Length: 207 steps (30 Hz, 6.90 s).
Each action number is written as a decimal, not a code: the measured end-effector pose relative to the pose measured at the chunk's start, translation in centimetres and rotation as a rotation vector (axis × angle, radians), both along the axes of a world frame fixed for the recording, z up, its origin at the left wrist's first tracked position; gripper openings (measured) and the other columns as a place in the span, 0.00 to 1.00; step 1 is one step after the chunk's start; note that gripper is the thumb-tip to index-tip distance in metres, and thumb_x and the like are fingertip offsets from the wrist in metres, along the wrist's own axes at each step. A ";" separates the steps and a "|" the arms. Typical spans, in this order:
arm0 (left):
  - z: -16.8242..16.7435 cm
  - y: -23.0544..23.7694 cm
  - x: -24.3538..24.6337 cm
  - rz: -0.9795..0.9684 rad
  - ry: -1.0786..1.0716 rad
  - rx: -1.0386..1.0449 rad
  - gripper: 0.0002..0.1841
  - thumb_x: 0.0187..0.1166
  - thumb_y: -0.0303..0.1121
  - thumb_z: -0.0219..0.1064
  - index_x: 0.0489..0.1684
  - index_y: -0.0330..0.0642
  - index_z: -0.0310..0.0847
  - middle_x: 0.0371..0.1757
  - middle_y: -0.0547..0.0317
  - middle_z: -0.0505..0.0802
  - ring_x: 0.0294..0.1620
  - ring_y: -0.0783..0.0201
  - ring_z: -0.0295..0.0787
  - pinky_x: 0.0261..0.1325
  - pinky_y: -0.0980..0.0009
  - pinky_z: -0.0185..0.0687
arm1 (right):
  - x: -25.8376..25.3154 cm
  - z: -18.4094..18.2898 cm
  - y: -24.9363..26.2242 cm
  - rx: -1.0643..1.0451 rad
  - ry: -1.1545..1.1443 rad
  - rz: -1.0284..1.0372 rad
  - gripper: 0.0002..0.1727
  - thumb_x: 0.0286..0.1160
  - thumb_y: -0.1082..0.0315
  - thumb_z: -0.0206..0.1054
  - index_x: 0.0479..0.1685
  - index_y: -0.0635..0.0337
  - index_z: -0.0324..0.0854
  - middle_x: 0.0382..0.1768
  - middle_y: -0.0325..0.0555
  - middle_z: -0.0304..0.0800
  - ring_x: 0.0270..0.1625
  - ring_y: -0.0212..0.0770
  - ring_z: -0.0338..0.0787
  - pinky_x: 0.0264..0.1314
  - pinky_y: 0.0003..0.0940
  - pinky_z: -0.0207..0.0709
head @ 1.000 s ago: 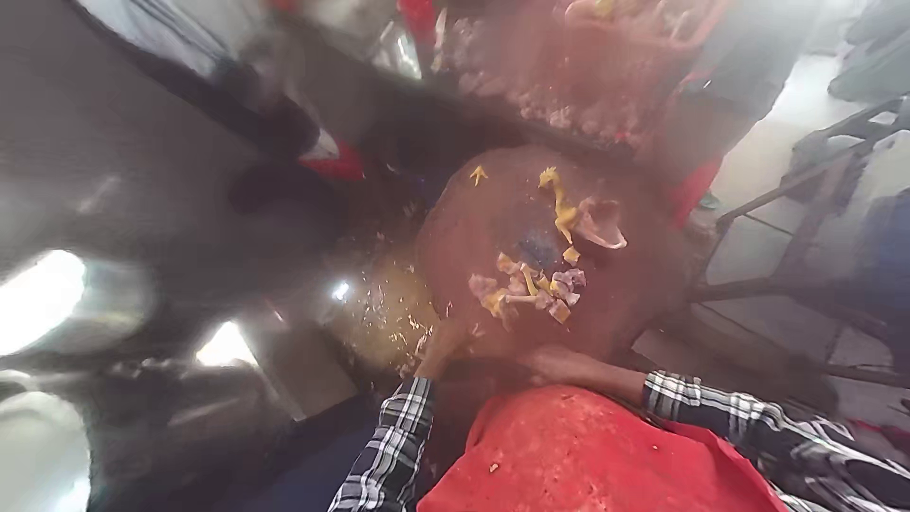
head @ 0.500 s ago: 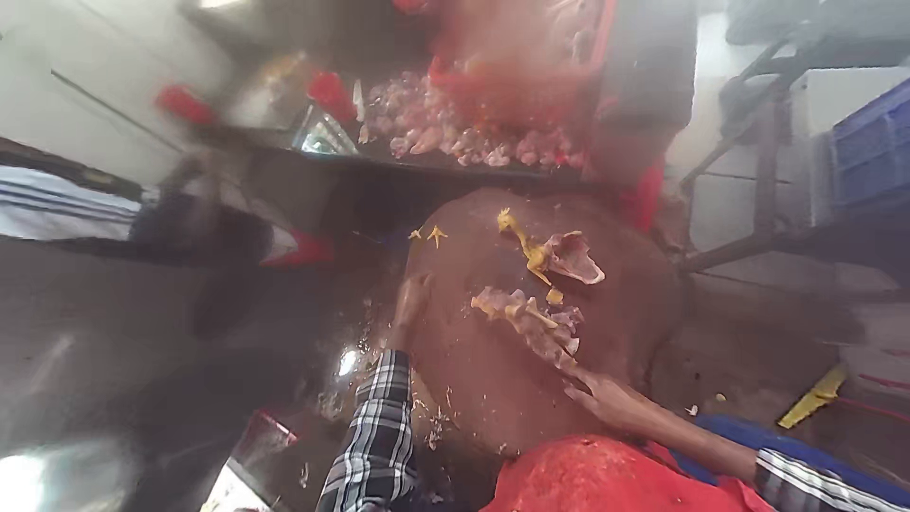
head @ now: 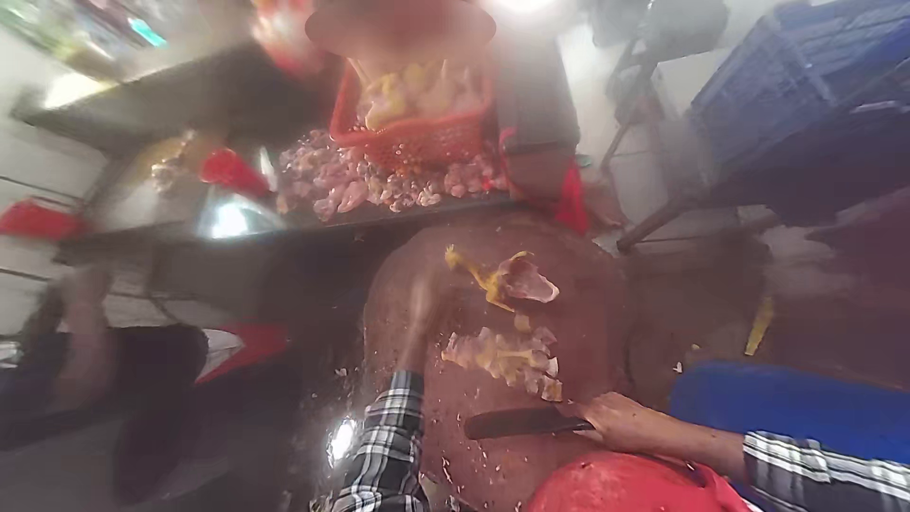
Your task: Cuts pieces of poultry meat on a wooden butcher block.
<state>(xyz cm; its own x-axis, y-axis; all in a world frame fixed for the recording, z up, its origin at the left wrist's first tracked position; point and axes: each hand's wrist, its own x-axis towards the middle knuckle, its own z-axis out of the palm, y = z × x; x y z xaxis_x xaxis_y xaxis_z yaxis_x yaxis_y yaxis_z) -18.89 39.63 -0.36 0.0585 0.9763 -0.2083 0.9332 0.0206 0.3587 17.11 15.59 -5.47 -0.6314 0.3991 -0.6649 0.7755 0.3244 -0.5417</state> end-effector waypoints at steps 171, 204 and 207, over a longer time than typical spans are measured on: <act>-9.7 -43.9 9.1 1.363 -1.149 0.192 0.23 0.86 0.35 0.64 0.74 0.34 0.66 0.46 0.43 0.91 0.34 0.56 0.91 0.35 0.59 0.90 | -11.6 9.8 -2.3 0.139 0.753 0.212 0.46 0.85 0.27 0.34 0.71 0.58 0.78 0.49 0.48 0.91 0.51 0.39 0.91 0.56 0.45 0.87; -6.1 -50.7 7.1 1.579 -1.218 0.527 0.19 0.86 0.27 0.61 0.72 0.33 0.68 0.52 0.42 0.88 0.44 0.53 0.92 0.47 0.53 0.93 | -10.7 3.7 1.0 0.096 0.013 0.316 0.42 0.88 0.30 0.35 0.61 0.60 0.79 0.44 0.61 0.89 0.51 0.63 0.91 0.55 0.70 0.79; -7.1 -51.6 7.8 1.567 -1.247 0.478 0.18 0.86 0.29 0.61 0.71 0.33 0.69 0.52 0.41 0.89 0.44 0.52 0.92 0.47 0.53 0.93 | -11.1 8.3 -1.1 0.102 0.163 0.290 0.40 0.87 0.29 0.37 0.61 0.56 0.78 0.40 0.55 0.88 0.46 0.56 0.90 0.50 0.64 0.81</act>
